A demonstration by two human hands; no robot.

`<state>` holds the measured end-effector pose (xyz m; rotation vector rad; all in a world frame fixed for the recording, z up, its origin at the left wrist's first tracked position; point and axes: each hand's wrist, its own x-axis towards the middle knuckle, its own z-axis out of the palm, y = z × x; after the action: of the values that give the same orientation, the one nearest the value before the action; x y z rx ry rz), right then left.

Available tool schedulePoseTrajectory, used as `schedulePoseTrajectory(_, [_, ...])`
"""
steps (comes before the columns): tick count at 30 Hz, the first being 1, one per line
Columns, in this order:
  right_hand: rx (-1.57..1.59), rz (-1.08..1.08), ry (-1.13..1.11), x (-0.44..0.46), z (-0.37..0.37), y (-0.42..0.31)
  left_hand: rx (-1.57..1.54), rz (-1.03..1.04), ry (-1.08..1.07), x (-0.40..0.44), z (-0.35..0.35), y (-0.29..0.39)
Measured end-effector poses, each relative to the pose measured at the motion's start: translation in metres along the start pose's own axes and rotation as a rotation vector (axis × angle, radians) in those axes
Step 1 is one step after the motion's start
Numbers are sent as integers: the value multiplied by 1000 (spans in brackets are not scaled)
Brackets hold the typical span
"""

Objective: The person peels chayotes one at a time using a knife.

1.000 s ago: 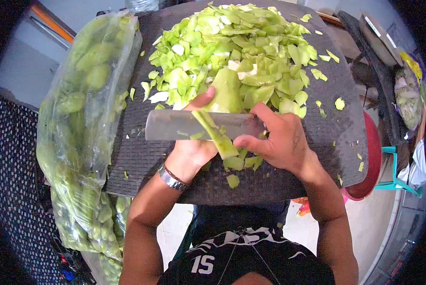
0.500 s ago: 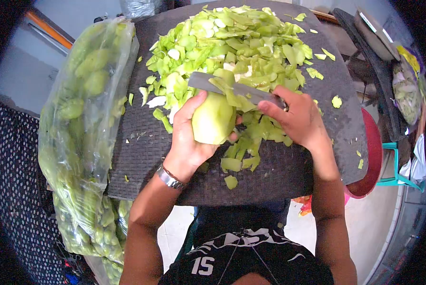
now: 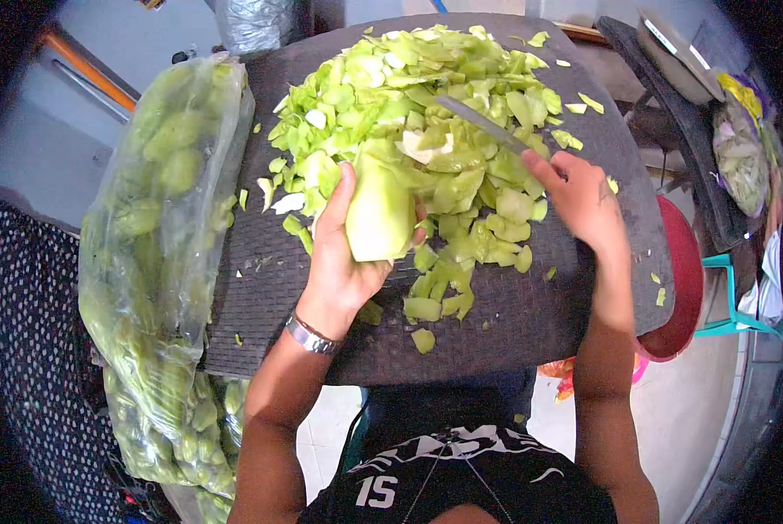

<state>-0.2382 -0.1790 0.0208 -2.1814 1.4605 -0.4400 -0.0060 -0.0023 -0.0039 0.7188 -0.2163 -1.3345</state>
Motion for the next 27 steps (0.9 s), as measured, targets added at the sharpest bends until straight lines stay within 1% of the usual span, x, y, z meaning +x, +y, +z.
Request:
schedulePoseTrajectory(1, [25, -4, 4, -5, 2, -8, 17, 1, 82, 3, -1, -1])
schedulePoseTrajectory(2, [57, -95, 22, -8, 9, -12, 18, -18, 86, 4, -5, -2])
schedulePoseTrajectory(3, [122, -209, -59, -14, 10, -18, 28, -14, 54, 5, -10, -4])
schedulePoseTrajectory(4, [190, -358, -61, -24, 15, -26, 38, -12, 25, 5, -16, -5])
schedulePoseTrajectory(5, [176, -492, -95, -34, 21, -33, 49, -11, -4, 5, -19, -6])
schedulePoseTrajectory(6, [162, -625, -129, -42, 26, -39, 23, -80, 67, -1, -6, -2])
schedulePoseTrajectory(7, [124, -654, -138, -46, 30, -44, -64, -120, 27, 0, -7, -3])
schedulePoseTrajectory(9, [48, -704, -155, -53, 33, -48, 26, -17, 15, -3, 4, -8])
schedulePoseTrajectory(10, [-11, -755, -100, -50, 37, -45, 36, -19, 6, -4, 6, -7])
schedulePoseTrajectory(13, [79, -704, -69, -49, 40, -43, 43, -22, -22, -5, 7, -6])
schedulePoseTrajectory(16, [73, -735, -47, -49, 41, -44, 10, -23, -39, -2, 4, -5])
schedulePoseTrajectory(19, [57, -719, -93, -51, 37, -46, -40, -28, -57, -1, 3, -5])
schedulePoseTrajectory(22, [144, -759, -60, -50, 37, -44, -46, -33, -73, -1, 4, -2])
schedulePoseTrajectory(24, [98, -735, -64, -51, 36, -46, -27, -14, -53, 0, 2, -3])
schedulePoseTrajectory(27, [66, -715, -38, -52, 38, -46, 11, -44, -84, -2, 0, -3])
